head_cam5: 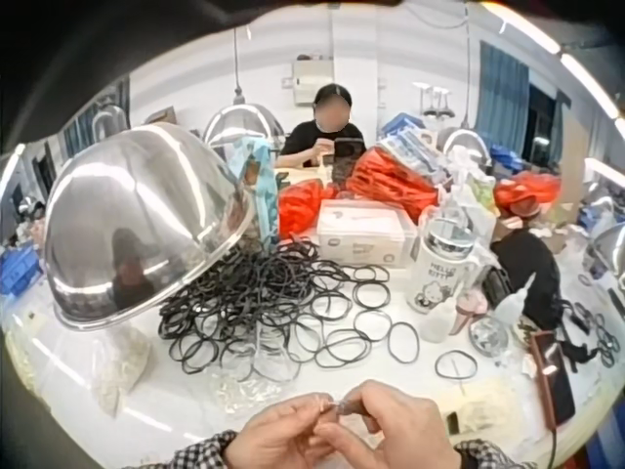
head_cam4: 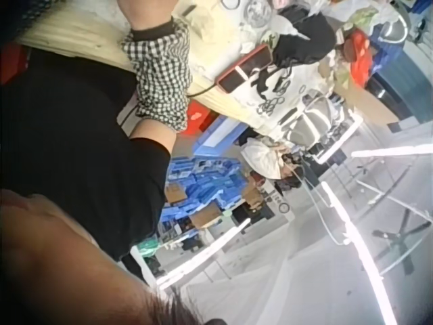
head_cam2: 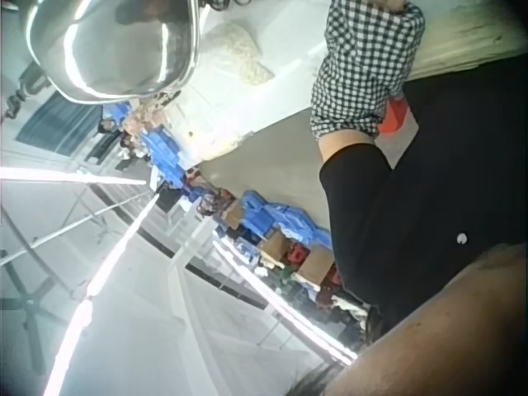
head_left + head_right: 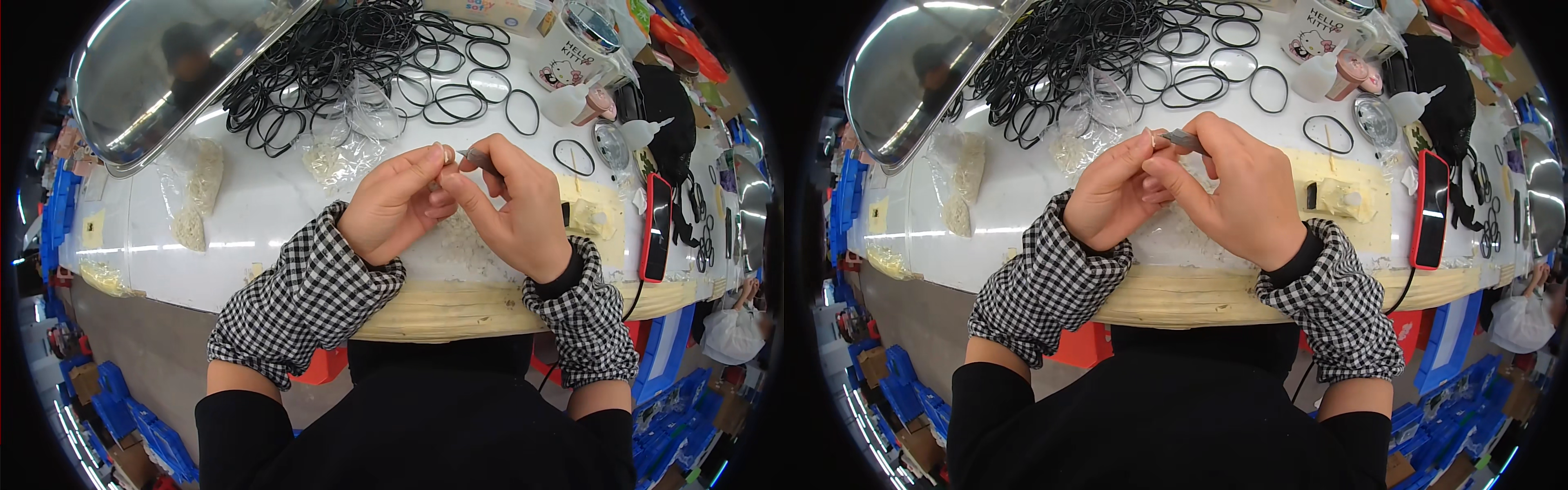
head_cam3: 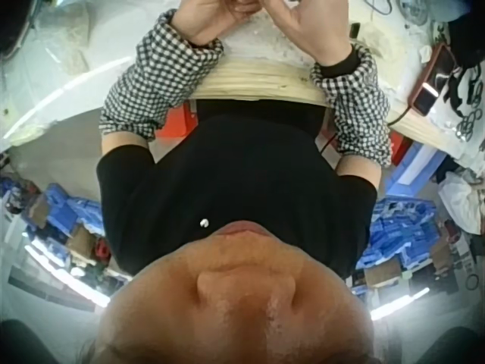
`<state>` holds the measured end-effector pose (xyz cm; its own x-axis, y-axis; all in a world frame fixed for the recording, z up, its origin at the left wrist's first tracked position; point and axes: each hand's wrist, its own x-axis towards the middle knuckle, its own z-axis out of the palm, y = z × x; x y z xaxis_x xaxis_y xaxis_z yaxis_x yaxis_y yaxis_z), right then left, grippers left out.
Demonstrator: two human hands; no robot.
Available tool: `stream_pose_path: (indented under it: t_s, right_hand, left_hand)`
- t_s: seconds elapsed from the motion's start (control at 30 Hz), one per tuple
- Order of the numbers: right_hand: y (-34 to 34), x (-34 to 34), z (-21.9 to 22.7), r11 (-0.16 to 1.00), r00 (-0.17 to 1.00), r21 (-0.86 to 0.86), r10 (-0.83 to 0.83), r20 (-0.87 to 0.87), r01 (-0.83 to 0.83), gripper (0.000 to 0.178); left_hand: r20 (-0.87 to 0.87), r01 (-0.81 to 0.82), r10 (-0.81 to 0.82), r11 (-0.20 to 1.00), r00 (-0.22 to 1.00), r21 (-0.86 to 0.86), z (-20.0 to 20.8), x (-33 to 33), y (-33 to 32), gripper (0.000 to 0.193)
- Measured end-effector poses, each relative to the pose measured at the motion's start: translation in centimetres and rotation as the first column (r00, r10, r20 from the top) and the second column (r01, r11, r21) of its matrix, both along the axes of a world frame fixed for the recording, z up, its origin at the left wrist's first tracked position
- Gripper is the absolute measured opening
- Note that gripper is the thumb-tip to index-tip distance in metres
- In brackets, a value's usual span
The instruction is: Manually joining small white components onto black wire loops at a workbench.
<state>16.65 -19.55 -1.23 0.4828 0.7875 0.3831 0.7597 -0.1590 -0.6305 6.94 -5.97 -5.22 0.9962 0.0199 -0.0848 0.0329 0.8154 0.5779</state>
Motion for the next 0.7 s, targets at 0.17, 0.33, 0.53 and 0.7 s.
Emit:
stream_pose_path:
  t_s: [0.17, 0.33, 0.53, 0.7]
  right_hand:
    - [-0.20, 0.10, -0.76, 1.000, 0.997, 0.010, -0.006, 0.077, 0.006, 0.033]
    - [-0.14, -0.10, -0.60, 0.999, 0.995, -0.032, -0.022, 0.098, 0.025, 0.033]
    - [-0.19, -0.15, -0.33, 0.998, 0.993, -0.063, -0.016, 0.113, 0.024, 0.032]
    - [-0.26, -0.22, -0.14, 0.998, 0.993, -0.070, 0.001, 0.120, 0.008, 0.032]
  left_hand:
    - [0.081, 0.092, -0.090, 0.995, 0.993, -0.022, -0.03, 0.11, 0.09, 0.026]
    - [0.104, 0.118, -0.116, 0.993, 0.988, -0.013, 0.18, -0.04, -0.06, 0.027]
    - [0.075, 0.119, -0.119, 0.993, 0.990, -0.001, 0.13, -0.04, -0.04, 0.028]
    - [0.068, 0.114, -0.114, 0.993, 0.991, 0.012, 0.39, -0.12, -0.12, 0.029]
